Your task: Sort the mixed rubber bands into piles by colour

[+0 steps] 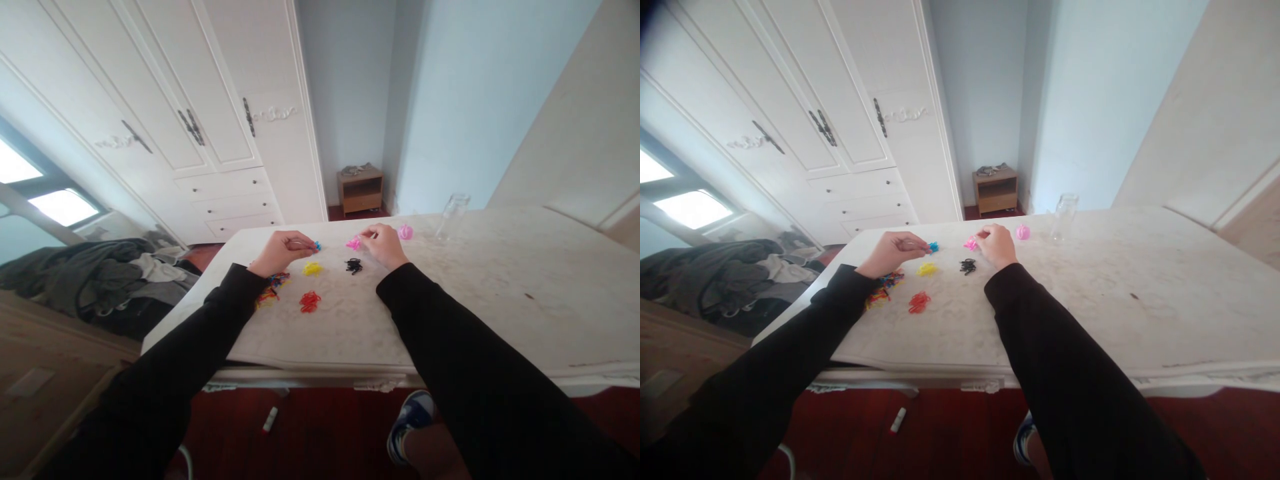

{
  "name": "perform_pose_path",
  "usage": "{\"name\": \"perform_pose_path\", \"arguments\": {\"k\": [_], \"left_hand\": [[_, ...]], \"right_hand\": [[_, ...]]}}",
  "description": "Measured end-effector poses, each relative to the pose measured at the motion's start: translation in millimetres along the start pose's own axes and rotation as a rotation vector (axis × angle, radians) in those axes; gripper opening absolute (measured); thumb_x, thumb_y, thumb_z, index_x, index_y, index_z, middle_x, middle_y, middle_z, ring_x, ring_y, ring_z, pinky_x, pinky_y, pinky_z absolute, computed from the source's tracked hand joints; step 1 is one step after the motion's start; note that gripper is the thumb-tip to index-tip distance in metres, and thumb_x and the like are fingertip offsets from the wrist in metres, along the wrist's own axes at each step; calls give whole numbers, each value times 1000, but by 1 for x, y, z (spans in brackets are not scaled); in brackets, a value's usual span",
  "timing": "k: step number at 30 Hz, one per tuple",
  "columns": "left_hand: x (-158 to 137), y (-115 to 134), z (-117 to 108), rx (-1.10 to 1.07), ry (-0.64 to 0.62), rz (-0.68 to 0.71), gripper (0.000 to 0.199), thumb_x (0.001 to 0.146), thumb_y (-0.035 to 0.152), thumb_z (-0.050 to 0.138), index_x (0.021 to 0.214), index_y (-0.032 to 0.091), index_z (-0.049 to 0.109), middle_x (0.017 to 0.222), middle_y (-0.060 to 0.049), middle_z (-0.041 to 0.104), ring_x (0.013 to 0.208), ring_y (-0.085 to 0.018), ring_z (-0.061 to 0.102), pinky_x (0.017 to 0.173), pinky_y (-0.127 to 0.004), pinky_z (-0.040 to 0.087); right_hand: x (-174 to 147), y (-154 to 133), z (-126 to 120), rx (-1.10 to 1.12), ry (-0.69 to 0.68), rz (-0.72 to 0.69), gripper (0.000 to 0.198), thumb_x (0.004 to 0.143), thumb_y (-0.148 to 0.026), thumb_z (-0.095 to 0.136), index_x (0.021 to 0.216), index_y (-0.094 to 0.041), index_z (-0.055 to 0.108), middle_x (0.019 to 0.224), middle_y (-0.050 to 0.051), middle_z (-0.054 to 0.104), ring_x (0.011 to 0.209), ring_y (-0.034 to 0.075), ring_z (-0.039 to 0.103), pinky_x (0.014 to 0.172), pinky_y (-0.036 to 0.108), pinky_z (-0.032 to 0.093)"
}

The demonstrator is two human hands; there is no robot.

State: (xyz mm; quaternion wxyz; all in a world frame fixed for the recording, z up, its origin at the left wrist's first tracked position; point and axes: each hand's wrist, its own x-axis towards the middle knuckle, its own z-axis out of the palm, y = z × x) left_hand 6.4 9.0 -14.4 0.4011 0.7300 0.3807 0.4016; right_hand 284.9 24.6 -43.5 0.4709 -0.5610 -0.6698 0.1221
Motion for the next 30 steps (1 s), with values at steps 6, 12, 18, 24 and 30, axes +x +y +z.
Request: {"name": "perform_pose_path", "arguments": {"k": [6,12,18,24,30], "left_hand": [[0,0,-1,44,-38,15,40,69,41,88,94,12,74,101,-13,79,96,-26,76,98,-44,60],[-1,0,1,27,-28,6,41,69,39,88,95,12,71,100,-13,78,98,-26,76,98,-42,60],[-3,2,5,29,-38,24,52,67,38,89,106,14,66,94,-9,76,92,-25,77,85,-36,64],[-4,7,7,56,-58,45,50,68,37,88,107,14,66,90,-7,75,84,-23,77,75,-32,65],[-7,11,11,81,-100,65,40,69,37,87,97,14,69,92,-8,76,81,-20,75,74,-31,65]], "right_hand": [[1,3,1,-64,11,-15,7,76,-19,68,76,-17,74,80,7,72,78,21,63,79,35,47],[-1,-12,-1,-2,5,-100,7,76,-14,66,79,-17,72,81,5,68,77,19,59,77,34,46],[-17,-43,5,100,-204,-367,2,79,-19,72,80,-18,72,78,2,66,79,18,56,78,31,43],[-30,-61,12,231,-367,-435,10,77,-16,77,87,-19,75,79,1,66,74,14,56,70,27,42],[-31,-61,12,266,-374,-407,3,79,-17,75,82,-19,76,75,0,65,66,11,54,64,25,41]]}}
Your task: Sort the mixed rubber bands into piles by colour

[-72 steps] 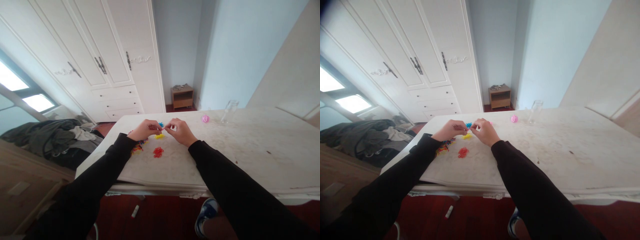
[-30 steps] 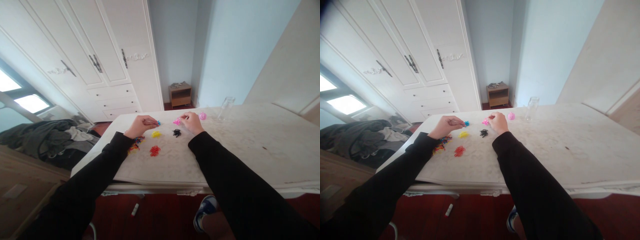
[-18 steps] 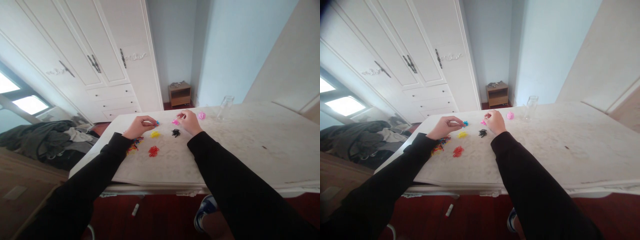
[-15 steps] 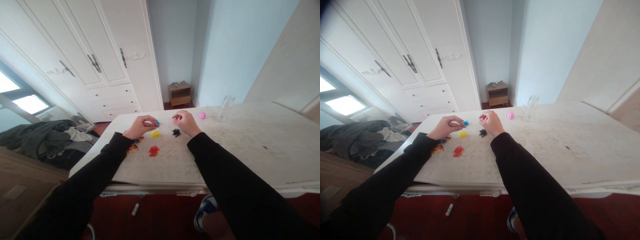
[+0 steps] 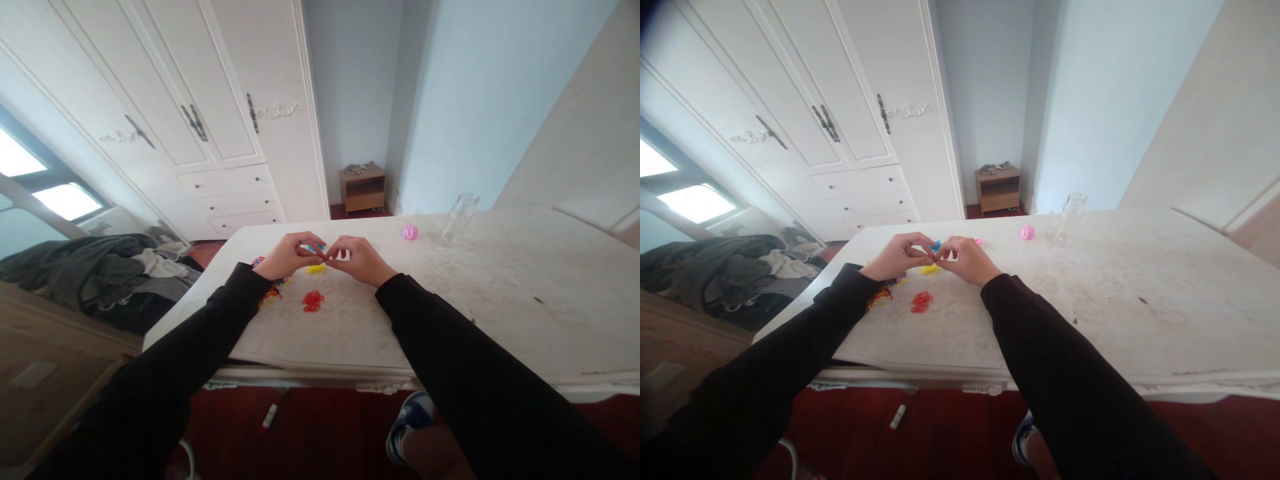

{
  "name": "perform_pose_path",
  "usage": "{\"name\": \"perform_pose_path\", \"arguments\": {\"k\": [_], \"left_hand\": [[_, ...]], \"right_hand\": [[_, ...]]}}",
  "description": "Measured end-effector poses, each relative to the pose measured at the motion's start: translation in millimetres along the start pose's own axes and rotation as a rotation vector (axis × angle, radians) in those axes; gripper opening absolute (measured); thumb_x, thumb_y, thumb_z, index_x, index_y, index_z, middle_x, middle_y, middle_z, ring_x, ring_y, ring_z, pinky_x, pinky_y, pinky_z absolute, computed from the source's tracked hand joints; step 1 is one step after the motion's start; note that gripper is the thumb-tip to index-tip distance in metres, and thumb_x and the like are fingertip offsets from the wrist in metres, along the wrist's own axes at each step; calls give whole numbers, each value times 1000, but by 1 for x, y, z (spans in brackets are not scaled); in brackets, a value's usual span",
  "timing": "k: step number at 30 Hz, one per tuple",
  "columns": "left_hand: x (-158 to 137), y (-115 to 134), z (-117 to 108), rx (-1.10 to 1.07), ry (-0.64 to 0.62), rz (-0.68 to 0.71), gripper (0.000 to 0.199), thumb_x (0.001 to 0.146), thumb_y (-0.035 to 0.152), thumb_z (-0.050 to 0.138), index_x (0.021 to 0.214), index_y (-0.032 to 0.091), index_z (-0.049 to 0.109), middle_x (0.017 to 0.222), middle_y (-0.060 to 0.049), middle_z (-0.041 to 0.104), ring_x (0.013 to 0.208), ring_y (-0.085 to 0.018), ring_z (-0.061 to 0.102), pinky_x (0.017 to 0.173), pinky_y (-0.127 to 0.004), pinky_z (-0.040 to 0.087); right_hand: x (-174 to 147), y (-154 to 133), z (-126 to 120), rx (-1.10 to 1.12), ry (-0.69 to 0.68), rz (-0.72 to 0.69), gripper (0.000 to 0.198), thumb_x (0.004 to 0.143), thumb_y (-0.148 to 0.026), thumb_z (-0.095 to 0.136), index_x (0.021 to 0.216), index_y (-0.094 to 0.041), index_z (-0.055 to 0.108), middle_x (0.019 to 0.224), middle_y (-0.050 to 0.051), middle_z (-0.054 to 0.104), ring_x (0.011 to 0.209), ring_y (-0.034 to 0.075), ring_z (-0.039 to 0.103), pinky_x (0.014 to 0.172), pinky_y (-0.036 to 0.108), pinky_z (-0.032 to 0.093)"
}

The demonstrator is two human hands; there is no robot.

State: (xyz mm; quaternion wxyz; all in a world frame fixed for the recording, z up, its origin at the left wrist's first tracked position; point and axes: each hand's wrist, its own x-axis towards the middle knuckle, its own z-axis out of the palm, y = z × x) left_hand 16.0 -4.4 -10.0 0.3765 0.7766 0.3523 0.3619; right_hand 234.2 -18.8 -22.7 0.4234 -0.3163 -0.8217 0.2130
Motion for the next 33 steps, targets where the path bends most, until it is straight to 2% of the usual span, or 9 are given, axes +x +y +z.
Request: {"name": "perform_pose_path", "arguments": {"k": [9,14,18,25,30,33], "left_hand": [[-3,-1,0,-85,-30,-1,36,72,32,86,99,14,68,85,-7,76,85,-22,76,77,-32,63],[-3,6,0,-150,-39,-41,33,74,36,84,92,14,69,77,-8,76,80,-22,76,77,-35,62],[-2,7,-2,-133,-22,-24,31,74,39,83,84,13,69,74,-7,75,75,-20,75,75,-33,60],[2,4,-4,-93,76,-44,37,73,47,82,82,14,68,69,-6,74,70,-19,74,72,-33,60],[2,4,-3,-55,65,-53,35,73,46,83,79,13,71,68,-7,75,67,-19,73,69,-31,60],[1,5,-2,-44,40,-54,33,73,44,83,81,13,73,70,-8,75,68,-18,73,70,-31,61]], "right_hand": [[0,-5,-2,7,12,18,6,78,-12,70,74,-17,70,73,0,64,65,11,54,63,24,41],[0,-6,-3,-31,36,12,9,77,-11,64,71,-18,64,73,-1,63,67,12,54,63,25,40],[0,-5,-4,-39,68,25,9,77,-12,61,71,-18,61,72,-1,60,66,12,53,64,25,40],[0,-6,-5,-71,108,46,9,77,-13,59,71,-19,57,71,-1,58,65,13,51,63,26,39],[-1,-5,-5,-71,105,5,9,77,-13,60,71,-19,57,74,-1,58,64,12,50,64,26,40],[0,-5,-5,-82,107,25,9,77,-13,60,71,-19,58,73,-1,59,65,12,52,63,25,40]]}}
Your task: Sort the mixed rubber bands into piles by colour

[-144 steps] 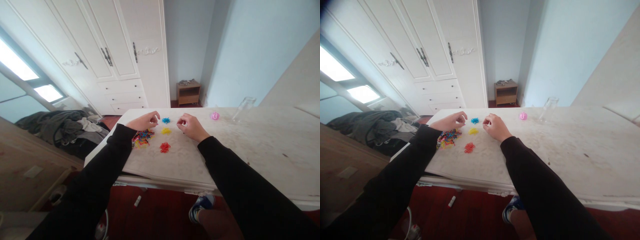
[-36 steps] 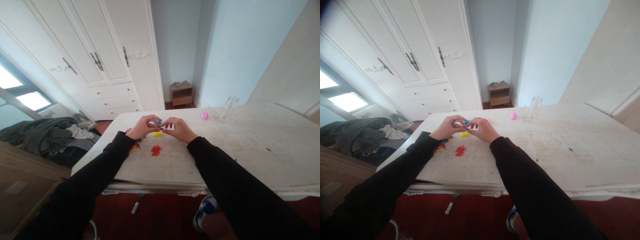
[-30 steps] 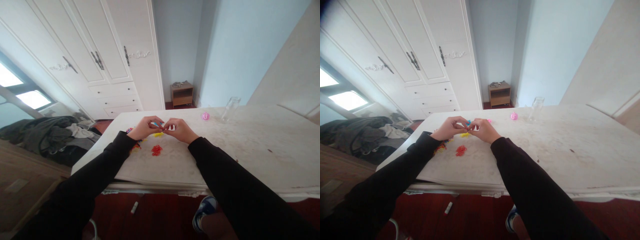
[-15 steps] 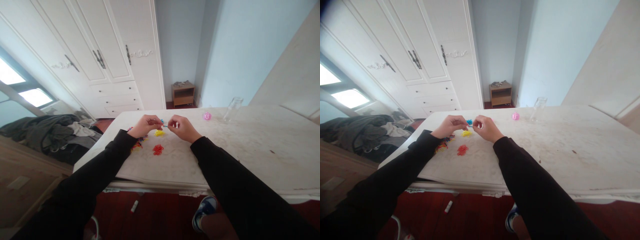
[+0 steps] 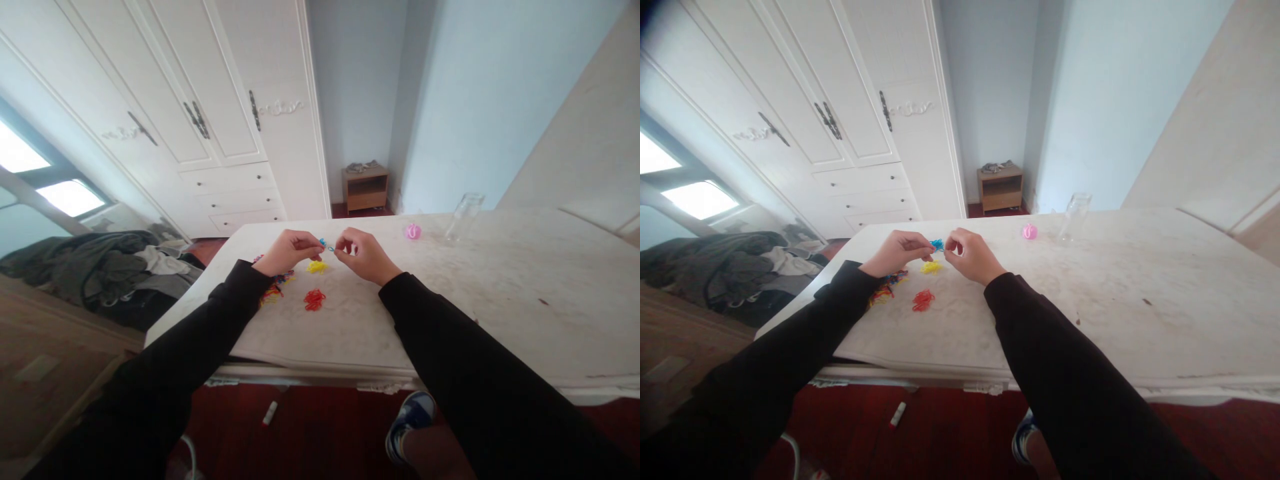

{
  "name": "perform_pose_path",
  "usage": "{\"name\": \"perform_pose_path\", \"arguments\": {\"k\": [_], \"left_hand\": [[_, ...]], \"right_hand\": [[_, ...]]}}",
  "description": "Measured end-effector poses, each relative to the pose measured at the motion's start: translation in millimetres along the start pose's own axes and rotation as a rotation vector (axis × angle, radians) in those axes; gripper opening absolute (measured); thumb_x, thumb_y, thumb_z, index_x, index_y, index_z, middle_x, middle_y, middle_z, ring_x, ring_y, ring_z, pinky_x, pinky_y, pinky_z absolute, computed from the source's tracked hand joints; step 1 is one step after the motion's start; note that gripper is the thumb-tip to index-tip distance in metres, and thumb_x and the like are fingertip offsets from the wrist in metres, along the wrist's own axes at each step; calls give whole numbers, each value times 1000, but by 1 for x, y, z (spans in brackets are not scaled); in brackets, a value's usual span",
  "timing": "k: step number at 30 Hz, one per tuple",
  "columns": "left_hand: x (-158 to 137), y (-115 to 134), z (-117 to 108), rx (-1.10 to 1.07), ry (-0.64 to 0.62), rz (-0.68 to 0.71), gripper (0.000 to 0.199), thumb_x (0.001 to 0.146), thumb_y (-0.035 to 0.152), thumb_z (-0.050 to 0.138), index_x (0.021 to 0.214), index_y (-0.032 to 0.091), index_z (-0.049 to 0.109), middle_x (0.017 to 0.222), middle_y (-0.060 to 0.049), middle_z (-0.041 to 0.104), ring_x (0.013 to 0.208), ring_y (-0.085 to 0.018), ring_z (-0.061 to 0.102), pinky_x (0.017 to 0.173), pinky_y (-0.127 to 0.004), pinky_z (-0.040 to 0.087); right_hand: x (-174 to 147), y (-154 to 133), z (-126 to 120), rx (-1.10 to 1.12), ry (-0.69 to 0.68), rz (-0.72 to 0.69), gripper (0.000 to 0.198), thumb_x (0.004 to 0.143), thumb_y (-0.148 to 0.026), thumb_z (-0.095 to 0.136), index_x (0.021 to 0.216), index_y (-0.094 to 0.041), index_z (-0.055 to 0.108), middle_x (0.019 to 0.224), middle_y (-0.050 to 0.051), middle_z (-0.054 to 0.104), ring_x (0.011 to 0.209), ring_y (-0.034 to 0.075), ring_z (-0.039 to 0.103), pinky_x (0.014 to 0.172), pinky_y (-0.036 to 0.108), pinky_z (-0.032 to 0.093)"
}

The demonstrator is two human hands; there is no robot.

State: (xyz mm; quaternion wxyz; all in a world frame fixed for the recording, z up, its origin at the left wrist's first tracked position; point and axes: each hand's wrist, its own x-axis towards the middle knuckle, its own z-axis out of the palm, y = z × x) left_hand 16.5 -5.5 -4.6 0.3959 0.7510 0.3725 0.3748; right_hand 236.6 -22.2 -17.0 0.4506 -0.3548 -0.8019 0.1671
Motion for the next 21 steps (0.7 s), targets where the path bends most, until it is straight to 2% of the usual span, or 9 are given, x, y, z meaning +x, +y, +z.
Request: {"name": "perform_pose_path", "arguments": {"k": [5,10,15,21], "left_hand": [[-2,2,1,21,-11,2,35,70,44,85,81,13,74,72,-8,76,69,-20,74,69,-31,62],[-4,5,2,26,-7,12,31,70,41,85,80,13,75,71,-8,76,67,-19,74,66,-30,61],[-4,4,2,25,-9,13,32,71,41,85,80,13,75,70,-8,75,65,-18,73,64,-29,61],[-4,1,3,14,-21,13,32,71,41,85,81,13,75,69,-8,75,63,-17,72,62,-27,60]], "right_hand": [[-1,-1,1,79,-6,60,5,75,-14,60,72,-19,61,73,0,66,64,12,56,62,25,43],[-2,-1,2,148,-42,62,7,71,-13,62,72,-19,59,65,-3,61,60,11,55,59,23,44],[-2,1,4,183,-61,56,17,72,-11,61,86,-18,68,70,-2,67,61,11,57,62,23,46],[-2,0,5,193,-69,64,20,73,-12,61,88,-17,73,68,-1,69,61,11,59,62,24,47]]}}
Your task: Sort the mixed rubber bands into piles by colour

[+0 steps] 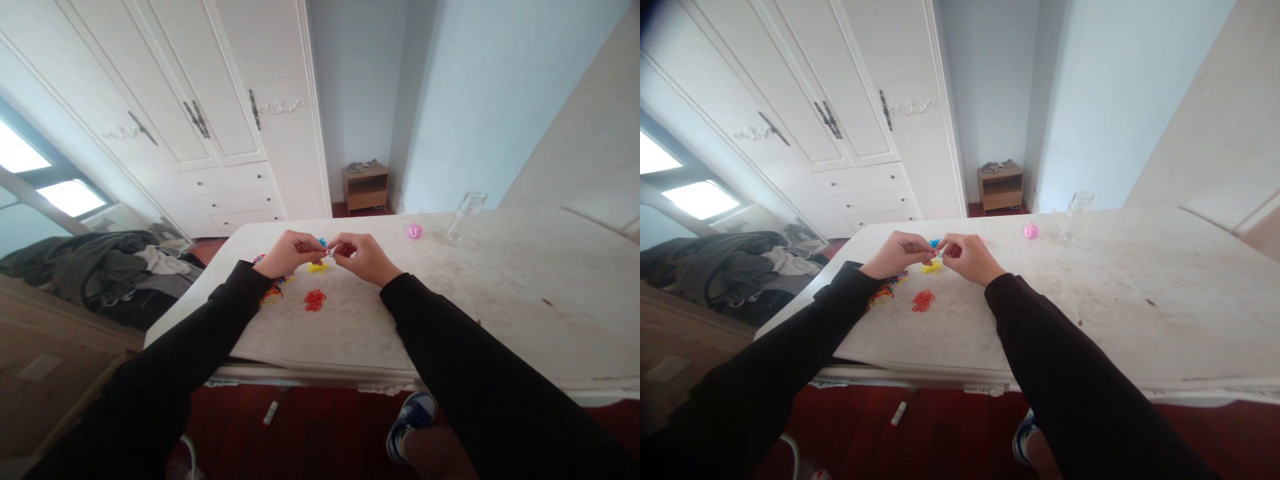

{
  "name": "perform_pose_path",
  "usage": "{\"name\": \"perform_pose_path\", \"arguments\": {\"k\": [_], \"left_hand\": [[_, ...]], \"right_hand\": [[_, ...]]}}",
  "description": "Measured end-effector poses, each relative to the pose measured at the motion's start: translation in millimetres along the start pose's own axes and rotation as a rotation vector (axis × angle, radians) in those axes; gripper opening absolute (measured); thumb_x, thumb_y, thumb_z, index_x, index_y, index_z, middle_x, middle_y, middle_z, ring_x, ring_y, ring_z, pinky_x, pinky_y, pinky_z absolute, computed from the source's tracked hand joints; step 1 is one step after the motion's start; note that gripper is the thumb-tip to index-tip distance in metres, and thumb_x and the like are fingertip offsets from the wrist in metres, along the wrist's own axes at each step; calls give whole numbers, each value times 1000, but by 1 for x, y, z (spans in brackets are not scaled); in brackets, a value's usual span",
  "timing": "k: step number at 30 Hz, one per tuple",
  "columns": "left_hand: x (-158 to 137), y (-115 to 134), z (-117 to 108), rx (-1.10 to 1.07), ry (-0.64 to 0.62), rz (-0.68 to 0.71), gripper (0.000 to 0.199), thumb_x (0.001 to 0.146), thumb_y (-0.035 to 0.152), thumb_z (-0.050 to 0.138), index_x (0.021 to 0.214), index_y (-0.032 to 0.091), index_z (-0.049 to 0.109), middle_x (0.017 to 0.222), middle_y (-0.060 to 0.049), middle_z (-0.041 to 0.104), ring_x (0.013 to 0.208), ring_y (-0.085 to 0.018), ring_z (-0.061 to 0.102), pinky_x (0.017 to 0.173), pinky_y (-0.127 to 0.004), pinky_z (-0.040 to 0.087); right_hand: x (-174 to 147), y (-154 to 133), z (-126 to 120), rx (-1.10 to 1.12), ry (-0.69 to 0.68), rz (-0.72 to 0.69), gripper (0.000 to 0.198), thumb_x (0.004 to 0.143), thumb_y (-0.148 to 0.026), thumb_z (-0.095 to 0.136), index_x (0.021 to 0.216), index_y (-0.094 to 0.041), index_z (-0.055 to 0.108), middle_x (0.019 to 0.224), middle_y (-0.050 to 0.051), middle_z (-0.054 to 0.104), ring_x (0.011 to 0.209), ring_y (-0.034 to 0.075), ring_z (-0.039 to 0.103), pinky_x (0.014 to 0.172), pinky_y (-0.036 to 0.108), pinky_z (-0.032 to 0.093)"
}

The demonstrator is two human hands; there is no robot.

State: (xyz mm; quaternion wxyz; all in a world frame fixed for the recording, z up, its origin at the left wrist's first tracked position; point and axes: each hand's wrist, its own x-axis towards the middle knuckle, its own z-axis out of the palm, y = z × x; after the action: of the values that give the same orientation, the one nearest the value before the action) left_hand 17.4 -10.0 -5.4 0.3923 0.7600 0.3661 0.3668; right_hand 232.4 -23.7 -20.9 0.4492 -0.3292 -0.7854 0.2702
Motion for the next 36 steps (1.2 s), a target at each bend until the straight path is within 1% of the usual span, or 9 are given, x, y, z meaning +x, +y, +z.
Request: {"name": "perform_pose_path", "arguments": {"k": [9,13,18,21,23,26,28,32,36], "left_hand": [[0,1,2,16,9,-13,33,70,40,86,80,11,74,67,-7,74,60,-16,71,60,-25,58],[0,0,2,12,7,-5,31,72,38,85,81,10,73,67,-7,74,60,-15,71,59,-23,58],[0,1,2,9,8,6,31,73,39,84,82,10,74,67,-7,75,60,-15,71,59,-23,59],[0,1,2,13,9,7,32,73,39,84,82,10,73,67,-7,75,60,-15,71,59,-24,59],[0,1,2,18,2,3,31,73,38,84,81,10,74,67,-7,74,60,-15,71,59,-23,58],[-1,1,2,19,-13,4,31,74,38,83,82,10,74,67,-7,74,60,-15,71,59,-23,58],[-1,1,1,18,-15,9,31,74,38,83,82,10,74,67,-7,74,60,-15,71,59,-23,58],[-1,1,1,19,-15,9,29,74,37,83,82,11,73,67,-7,74,60,-15,70,58,-23,58],[0,1,1,36,1,13,24,77,32,80,83,11,72,66,-6,74,60,-13,69,60,-23,57]], "right_hand": [[0,0,1,9,-13,3,11,73,-12,62,79,-16,72,66,0,68,61,12,59,62,24,48],[1,0,0,20,-1,5,6,77,-17,64,77,-15,70,67,1,68,62,13,60,63,25,49],[2,0,-2,12,45,9,8,79,-21,64,73,-16,65,75,4,71,69,15,64,68,27,51],[1,1,-2,26,48,32,12,79,-23,66,69,-17,63,71,3,69,66,15,63,67,28,51],[1,2,-1,45,32,48,12,78,-25,68,72,-17,63,69,2,68,64,14,61,64,27,50],[0,2,0,84,-16,56,13,77,-27,71,84,-17,67,69,0,67,62,13,60,61,26,48],[1,2,0,76,-40,49,13,79,-26,70,87,-16,69,68,0,67,61,13,59,61,26,47],[1,1,-2,31,-35,12,10,82,-25,68,81,-16,72,69,1,67,64,13,58,64,26,45],[2,1,-2,5,2,-2,11,83,-25,68,78,-16,70,71,2,68,66,13,57,66,27,45]]}}
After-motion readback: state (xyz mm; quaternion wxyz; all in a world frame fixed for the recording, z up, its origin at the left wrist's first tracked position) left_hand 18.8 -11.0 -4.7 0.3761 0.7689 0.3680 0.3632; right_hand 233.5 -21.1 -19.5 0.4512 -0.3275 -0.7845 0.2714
